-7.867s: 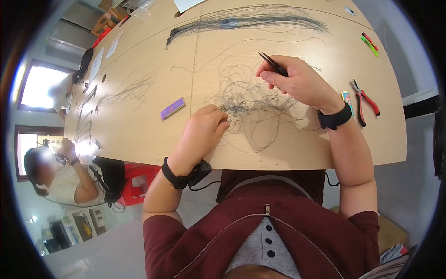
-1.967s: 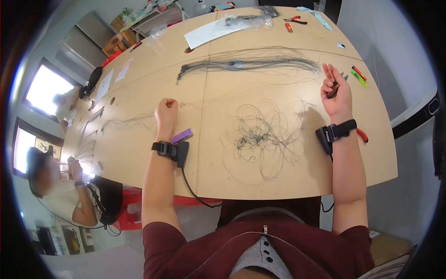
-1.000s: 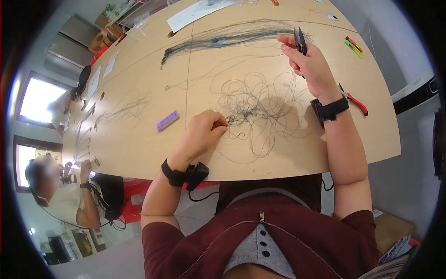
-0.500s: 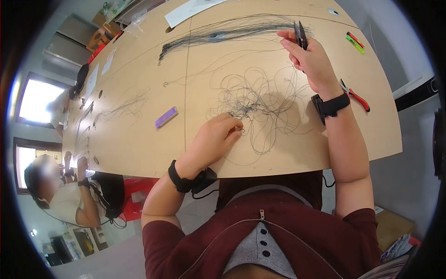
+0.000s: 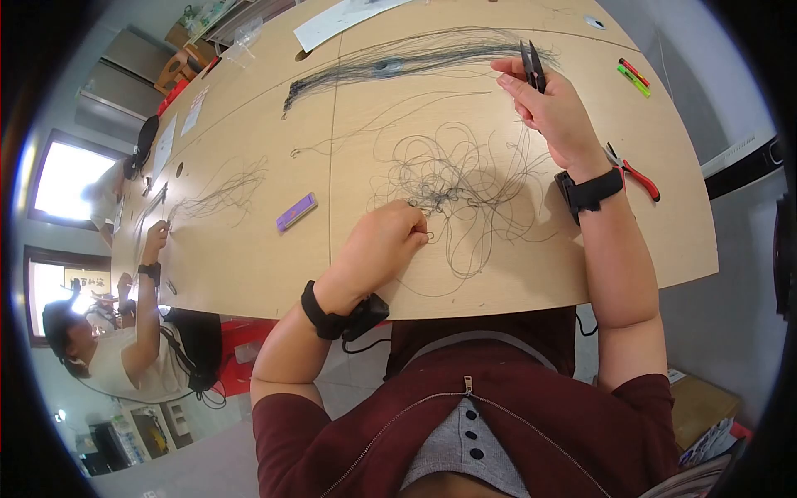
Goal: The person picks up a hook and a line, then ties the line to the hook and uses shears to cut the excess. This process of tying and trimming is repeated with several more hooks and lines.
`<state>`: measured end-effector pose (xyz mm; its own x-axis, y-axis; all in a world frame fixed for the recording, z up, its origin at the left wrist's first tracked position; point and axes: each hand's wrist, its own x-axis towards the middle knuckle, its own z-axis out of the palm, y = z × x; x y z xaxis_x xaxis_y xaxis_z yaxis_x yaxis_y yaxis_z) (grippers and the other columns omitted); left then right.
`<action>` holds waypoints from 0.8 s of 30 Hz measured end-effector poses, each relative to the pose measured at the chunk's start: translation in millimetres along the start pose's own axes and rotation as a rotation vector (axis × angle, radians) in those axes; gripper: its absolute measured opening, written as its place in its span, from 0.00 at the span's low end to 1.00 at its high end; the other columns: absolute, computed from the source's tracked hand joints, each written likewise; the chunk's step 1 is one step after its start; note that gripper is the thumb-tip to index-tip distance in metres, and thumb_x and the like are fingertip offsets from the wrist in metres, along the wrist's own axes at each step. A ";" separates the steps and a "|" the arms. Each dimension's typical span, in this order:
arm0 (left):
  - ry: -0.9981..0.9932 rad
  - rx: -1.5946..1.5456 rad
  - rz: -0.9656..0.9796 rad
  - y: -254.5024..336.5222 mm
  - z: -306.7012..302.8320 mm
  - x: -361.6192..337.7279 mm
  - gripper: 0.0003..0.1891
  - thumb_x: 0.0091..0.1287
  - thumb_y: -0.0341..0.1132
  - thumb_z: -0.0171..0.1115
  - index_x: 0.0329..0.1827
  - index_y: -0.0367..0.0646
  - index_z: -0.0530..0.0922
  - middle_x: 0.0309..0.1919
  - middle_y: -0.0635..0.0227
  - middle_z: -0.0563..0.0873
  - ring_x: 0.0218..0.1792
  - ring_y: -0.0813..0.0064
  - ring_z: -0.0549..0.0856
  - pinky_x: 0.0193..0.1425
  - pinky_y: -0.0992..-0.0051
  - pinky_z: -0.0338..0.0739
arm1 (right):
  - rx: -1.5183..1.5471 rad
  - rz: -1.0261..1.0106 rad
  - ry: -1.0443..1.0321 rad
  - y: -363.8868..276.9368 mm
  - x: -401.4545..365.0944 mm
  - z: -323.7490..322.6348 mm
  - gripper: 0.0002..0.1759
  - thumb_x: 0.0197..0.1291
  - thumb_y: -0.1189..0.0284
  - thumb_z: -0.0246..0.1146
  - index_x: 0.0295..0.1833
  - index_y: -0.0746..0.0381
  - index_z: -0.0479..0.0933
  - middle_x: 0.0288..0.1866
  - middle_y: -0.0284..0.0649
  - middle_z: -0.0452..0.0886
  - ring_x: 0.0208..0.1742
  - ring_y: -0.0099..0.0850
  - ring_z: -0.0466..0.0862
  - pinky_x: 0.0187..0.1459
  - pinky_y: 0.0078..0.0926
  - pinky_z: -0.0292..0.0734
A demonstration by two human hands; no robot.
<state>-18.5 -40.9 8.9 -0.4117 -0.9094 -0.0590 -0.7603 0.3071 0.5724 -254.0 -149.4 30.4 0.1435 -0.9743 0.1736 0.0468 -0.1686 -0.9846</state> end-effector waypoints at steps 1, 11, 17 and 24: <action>0.006 0.016 0.015 -0.1 1.3 -0.8 0.06 0.56 0.31 0.60 0.33 0.37 0.77 0.29 0.58 0.78 0.32 0.61 0.79 0.37 0.69 0.73 | 0.004 0.002 -0.005 -0.1 -0.1 -0.1 0.12 0.60 0.70 0.60 0.47 0.63 0.77 0.23 0.23 0.68 0.22 0.13 0.64 0.24 0.12 0.60; 0.106 -0.033 -0.006 -0.8 3.0 -8.1 0.06 0.61 0.32 0.57 0.32 0.39 0.74 0.27 0.64 0.76 0.30 0.70 0.77 0.33 0.73 0.71 | -0.049 -0.040 0.034 0.8 -0.5 3.3 0.12 0.59 0.70 0.60 0.46 0.64 0.77 0.28 0.26 0.72 0.24 0.15 0.66 0.26 0.13 0.63; 0.079 -0.928 -0.118 7.5 -31.1 1.2 0.06 0.66 0.34 0.54 0.34 0.41 0.74 0.25 0.74 0.73 0.27 0.83 0.72 0.31 0.82 0.68 | 0.002 -0.017 -0.042 -8.4 -9.6 15.4 0.09 0.59 0.70 0.61 0.43 0.62 0.76 0.23 0.24 0.69 0.20 0.11 0.62 0.20 0.09 0.55; -0.156 -1.524 -0.047 22.7 -32.6 38.8 0.18 0.67 0.36 0.54 0.57 0.36 0.70 0.29 0.78 0.72 0.29 0.86 0.69 0.31 0.85 0.65 | 0.189 0.033 -0.417 -20.9 -37.7 46.2 0.11 0.60 0.73 0.61 0.46 0.67 0.76 0.37 0.35 0.81 0.39 0.19 0.78 0.44 0.17 0.74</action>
<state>-35.3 -78.3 46.3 -0.5238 -0.8422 -0.1277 0.4087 -0.3800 0.8298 -214.7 -102.3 45.4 0.5316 -0.8288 0.1745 0.2095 -0.0710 -0.9752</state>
